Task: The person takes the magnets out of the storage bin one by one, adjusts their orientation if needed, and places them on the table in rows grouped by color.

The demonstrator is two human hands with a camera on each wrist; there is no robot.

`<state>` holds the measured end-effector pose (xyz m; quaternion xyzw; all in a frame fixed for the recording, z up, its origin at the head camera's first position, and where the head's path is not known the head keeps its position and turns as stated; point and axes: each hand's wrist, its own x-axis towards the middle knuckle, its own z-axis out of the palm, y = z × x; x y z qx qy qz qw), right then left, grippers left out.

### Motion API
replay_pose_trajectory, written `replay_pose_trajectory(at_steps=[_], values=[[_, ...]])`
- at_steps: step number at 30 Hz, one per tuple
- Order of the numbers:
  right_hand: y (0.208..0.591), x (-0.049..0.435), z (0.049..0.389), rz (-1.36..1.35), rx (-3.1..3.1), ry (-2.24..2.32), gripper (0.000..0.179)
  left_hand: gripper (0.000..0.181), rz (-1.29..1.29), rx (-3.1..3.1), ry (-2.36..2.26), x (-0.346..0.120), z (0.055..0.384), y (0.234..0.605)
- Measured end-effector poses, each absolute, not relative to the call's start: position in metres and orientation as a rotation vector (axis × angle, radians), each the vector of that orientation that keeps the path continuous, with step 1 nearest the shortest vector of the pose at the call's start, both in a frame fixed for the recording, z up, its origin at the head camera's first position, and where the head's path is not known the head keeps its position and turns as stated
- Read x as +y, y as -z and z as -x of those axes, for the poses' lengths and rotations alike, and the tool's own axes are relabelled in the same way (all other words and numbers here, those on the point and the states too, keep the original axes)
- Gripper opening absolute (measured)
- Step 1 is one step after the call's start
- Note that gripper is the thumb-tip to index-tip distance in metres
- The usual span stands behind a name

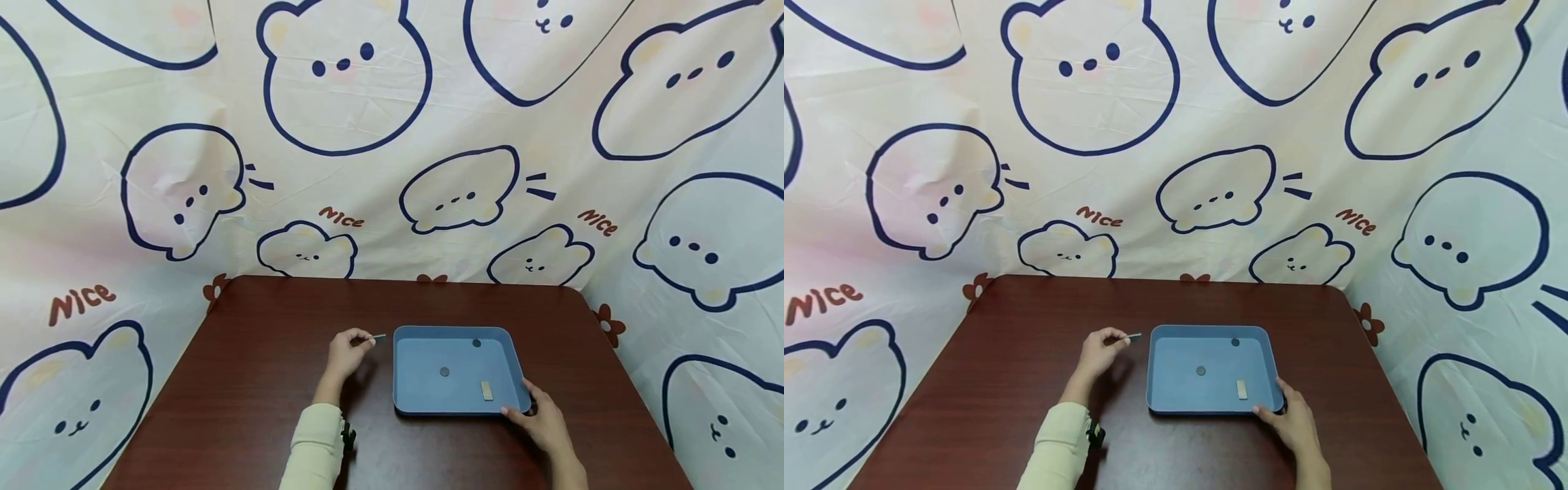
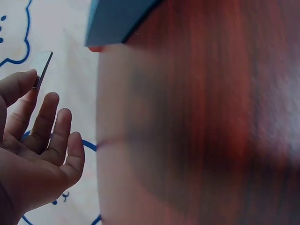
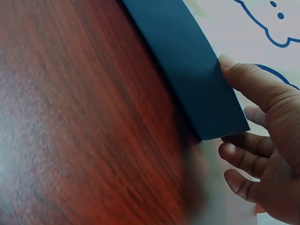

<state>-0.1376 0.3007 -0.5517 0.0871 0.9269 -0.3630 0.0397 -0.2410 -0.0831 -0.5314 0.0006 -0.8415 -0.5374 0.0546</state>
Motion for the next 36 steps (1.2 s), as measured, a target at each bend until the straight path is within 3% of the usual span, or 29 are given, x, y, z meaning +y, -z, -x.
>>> replay_pose_trajectory(at_steps=[16,36], values=[[0.556,0.303,0.137,-0.253,2.828,1.155,0.089,0.005,-0.067,-2.696,1.486,-0.088,0.251,0.552],[0.561,0.304,0.137,-0.248,2.82,1.162,0.09,0.006,-0.133,-2.923,1.271,-0.091,0.262,0.553]])
